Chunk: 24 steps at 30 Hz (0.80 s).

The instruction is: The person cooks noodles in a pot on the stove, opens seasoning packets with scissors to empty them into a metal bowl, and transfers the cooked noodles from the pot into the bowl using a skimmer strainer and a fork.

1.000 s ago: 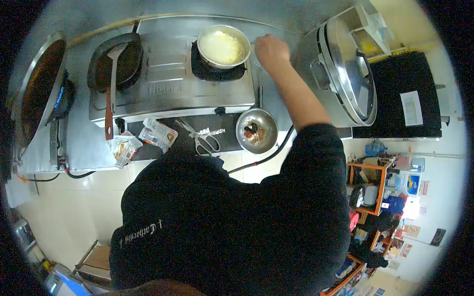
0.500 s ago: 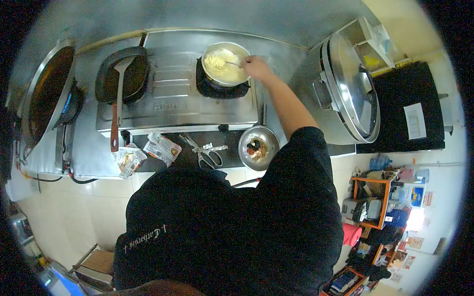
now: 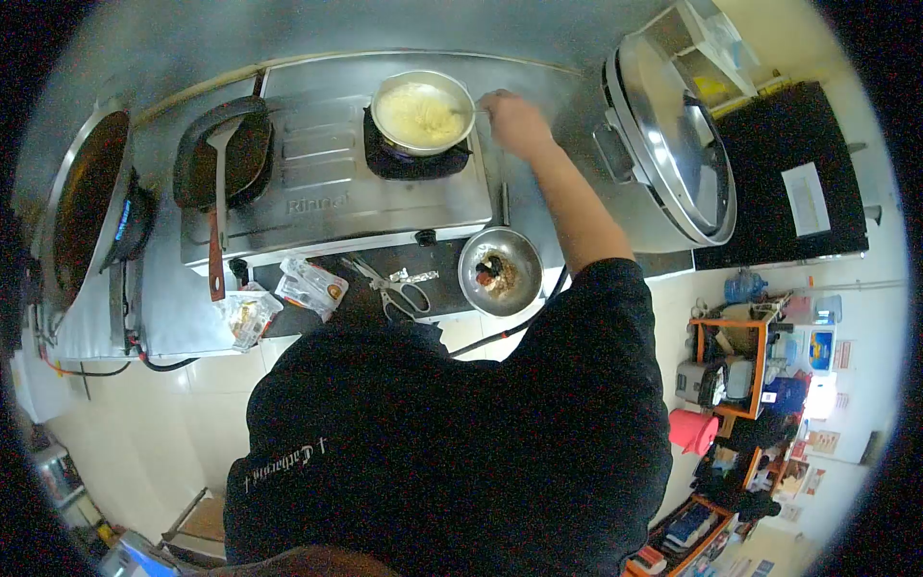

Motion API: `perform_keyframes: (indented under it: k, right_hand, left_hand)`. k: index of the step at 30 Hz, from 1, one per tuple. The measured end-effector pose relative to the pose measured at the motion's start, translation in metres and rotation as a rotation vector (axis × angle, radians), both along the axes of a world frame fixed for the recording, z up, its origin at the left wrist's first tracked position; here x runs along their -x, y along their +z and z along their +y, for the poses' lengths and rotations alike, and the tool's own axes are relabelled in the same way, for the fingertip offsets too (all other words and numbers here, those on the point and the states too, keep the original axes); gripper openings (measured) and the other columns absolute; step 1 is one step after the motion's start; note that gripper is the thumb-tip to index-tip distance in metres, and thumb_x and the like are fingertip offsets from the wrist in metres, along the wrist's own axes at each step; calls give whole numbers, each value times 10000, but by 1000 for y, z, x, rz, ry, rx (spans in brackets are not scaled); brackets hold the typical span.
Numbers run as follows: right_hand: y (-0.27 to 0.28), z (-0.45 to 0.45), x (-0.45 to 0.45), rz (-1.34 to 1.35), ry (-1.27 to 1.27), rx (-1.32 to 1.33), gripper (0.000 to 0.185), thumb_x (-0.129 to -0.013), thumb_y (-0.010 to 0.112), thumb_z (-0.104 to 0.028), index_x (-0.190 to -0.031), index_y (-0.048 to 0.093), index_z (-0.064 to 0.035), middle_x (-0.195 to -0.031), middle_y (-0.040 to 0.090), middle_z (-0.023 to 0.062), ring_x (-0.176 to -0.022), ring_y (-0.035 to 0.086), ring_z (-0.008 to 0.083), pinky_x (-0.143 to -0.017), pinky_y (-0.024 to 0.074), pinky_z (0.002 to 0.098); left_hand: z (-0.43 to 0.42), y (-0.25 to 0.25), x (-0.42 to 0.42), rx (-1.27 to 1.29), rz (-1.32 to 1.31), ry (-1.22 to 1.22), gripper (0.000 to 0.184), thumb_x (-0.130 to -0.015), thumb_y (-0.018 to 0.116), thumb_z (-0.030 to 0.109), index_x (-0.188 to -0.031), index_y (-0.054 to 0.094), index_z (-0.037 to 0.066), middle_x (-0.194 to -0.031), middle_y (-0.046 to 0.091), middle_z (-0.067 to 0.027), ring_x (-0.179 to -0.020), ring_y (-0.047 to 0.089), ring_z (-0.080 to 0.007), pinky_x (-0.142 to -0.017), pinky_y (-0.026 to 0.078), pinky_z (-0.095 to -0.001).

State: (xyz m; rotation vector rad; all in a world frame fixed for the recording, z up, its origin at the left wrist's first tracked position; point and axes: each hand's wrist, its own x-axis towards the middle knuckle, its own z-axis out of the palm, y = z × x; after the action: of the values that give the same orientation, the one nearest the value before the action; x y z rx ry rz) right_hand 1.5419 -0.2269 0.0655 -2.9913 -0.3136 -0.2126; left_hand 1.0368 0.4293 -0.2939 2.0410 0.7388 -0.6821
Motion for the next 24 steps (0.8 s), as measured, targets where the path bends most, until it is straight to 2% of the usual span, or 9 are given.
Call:
perform_keyframes:
  k: [1,5,7,9,14,15,16,18,24]
  right_hand:
    - [1,4,9,-78,95,231,257,-806,582,-85,-1047,670,-98,-1006,649,165,-945,650,340,-780,532,427]
    - [15,7,43,-320,53,258,224,-793,527,-4,-983,639,-47,-940,610,186,-833,630,397,-731,512,469]
    - [15,6,61,-420,-23,116,226,-785,541,-24,-987,641,-48,-927,620,198,-827,632,405,-728,517,485]
    - [-26,11,68,-330,-41,55,214,-802,544,-38,-992,644,-48,-908,631,202,-836,637,400,-734,520,486]
    - [-48,41,103,-161,-256,-143,209,-841,540,-69,-1020,644,-48,-1061,644,234,-964,629,422,-825,509,476]
    - [-41,44,119,-226,-313,-330,190,-852,552,-111,-1001,644,-37,-1008,652,242,-932,634,428,-807,507,481]
    - [-38,43,138,-294,-375,-519,190,-864,565,-153,-981,644,-27,-954,660,249,-900,639,434,-789,505,487]
    - [-57,20,181,-228,-467,-522,276,-863,618,-267,-966,641,-13,-854,657,257,-829,637,457,-741,500,490]
    - [-132,-54,320,90,-839,-458,413,-848,662,-399,-902,622,8,-760,649,227,-733,662,385,-656,504,455]
  left_hand:
    - [-1,8,-11,-5,-42,-47,302,-970,581,219,-1155,589,-19,-985,689,-97,-889,638,-154,-787,510,-305]
    - [-7,62,-68,-47,-300,-362,299,-971,579,218,-1154,591,-18,-985,689,-96,-890,638,-152,-787,509,-306]
    - [-25,99,-111,124,-269,-392,298,-971,578,218,-1154,592,-18,-985,689,-96,-890,637,-152,-788,509,-306]
    - [-59,140,-157,440,-87,-285,269,-982,555,203,-1136,619,-8,-980,692,-93,-892,639,-150,-803,503,-319]
    - [-173,173,-264,600,-347,-785,253,-996,538,236,-999,640,4,-837,644,-37,-785,598,-117,-749,481,-279]
    - [-207,181,-277,571,-300,-751,266,-998,536,251,-934,619,7,-807,622,-29,-760,582,-94,-731,478,-265]
    - [-239,177,-295,730,-133,-722,359,-1007,518,338,-1108,616,8,-924,643,-50,-855,610,-136,-808,515,-294]
    - [-302,154,-321,938,61,-557,419,-992,527,406,-1072,617,5,-941,658,-85,-869,640,-160,-780,545,-309]
    - [-437,143,-353,816,94,-184,419,-955,593,395,-987,614,-22,-856,681,-121,-755,688,-196,-694,579,-314]
